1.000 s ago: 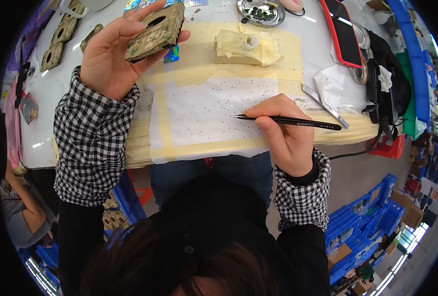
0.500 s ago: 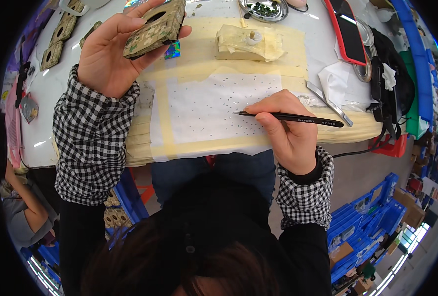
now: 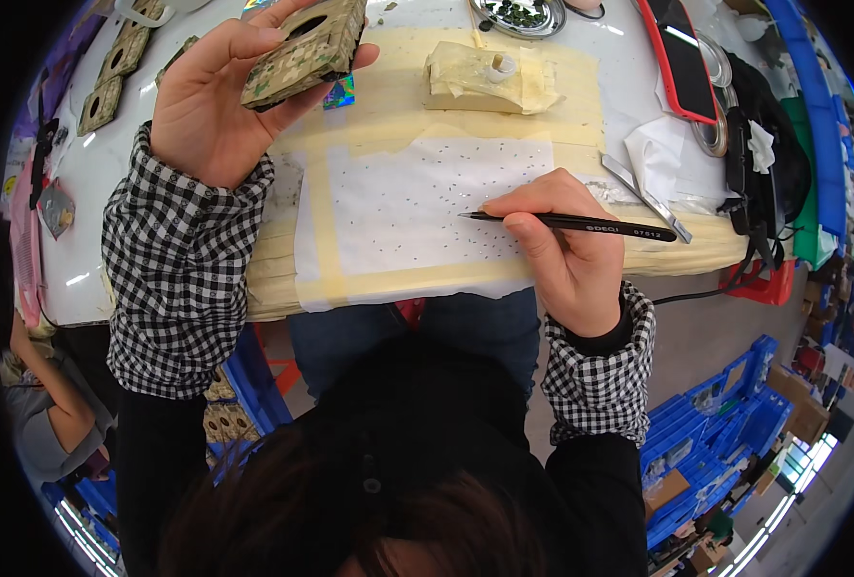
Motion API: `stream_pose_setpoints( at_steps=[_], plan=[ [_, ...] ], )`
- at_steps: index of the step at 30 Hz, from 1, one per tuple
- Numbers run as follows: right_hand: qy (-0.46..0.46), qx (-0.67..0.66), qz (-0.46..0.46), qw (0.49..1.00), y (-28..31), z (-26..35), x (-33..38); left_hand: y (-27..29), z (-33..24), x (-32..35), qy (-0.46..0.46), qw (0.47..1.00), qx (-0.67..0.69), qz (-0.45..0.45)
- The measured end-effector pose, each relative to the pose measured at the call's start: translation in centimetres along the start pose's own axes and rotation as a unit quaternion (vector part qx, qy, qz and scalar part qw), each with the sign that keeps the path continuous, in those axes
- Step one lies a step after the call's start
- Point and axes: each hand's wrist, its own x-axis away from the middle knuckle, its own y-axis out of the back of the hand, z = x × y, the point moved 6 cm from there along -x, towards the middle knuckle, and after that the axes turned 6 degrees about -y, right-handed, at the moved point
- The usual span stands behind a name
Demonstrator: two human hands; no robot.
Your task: Applying paint details and inspecting a camouflage toy tank component using a brush and tweezers.
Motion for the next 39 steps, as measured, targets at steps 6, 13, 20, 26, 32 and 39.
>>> stream_pose_setpoints(
  at_steps=[6,13,20,26,32,39],
  plan=[
    [0.008,0.010,0.001,1.000,0.0,0.0,-0.1,0.6,0.2,-0.3,0.027,0.999,0.029,-0.006],
    [0.009,0.010,0.003,1.000,0.0,0.0,-0.1,0.6,0.2,-0.5,0.014,0.996,0.069,0.051],
    [0.011,0.008,0.006,1.000,0.0,0.0,-0.1,0.8,0.3,-0.5,0.020,0.996,0.074,0.035],
    [0.008,-0.002,0.009,1.000,0.0,-0.1,0.0,0.6,0.3,-0.3,0.021,0.999,0.029,-0.009],
    [0.007,-0.009,0.008,1.000,0.1,-0.1,0.0,0.2,0.1,-0.1,0.002,1.000,0.013,-0.006],
    [-0.001,-0.045,0.017,0.999,0.3,-0.3,0.1,1.1,0.4,-0.5,0.025,0.999,0.043,-0.001]
  ],
)
